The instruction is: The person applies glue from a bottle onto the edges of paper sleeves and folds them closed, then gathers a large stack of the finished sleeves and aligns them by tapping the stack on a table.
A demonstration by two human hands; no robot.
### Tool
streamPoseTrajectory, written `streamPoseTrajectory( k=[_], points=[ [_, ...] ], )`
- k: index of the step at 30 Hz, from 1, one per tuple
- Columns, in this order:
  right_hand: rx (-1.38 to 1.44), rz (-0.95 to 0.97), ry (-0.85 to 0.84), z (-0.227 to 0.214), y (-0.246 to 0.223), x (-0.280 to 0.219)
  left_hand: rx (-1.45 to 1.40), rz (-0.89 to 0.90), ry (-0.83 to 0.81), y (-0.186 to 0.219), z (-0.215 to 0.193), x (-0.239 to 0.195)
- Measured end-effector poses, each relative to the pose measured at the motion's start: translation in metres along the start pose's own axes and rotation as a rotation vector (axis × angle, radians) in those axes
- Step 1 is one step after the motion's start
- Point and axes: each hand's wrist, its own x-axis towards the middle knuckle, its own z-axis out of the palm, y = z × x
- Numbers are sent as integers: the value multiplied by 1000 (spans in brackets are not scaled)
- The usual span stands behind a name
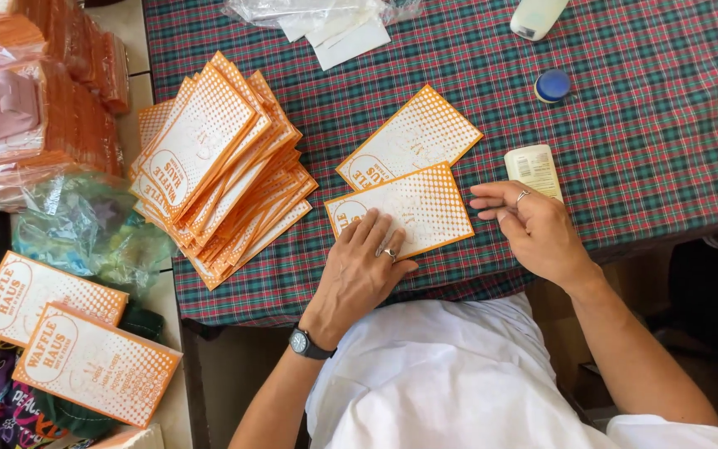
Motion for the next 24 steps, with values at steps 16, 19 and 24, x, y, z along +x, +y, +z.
streamPoseTrajectory(
  k=[16,19,24],
  points=[
    [699,158,53,17,9,-1,-29,-114,88,15,7,-3],
    [619,152,70,17,0,-3,-58,-139,86,18,4,-1],
    [73,26,42,6,-31,-11,14,-133,124,19,14,-2]
  ],
)
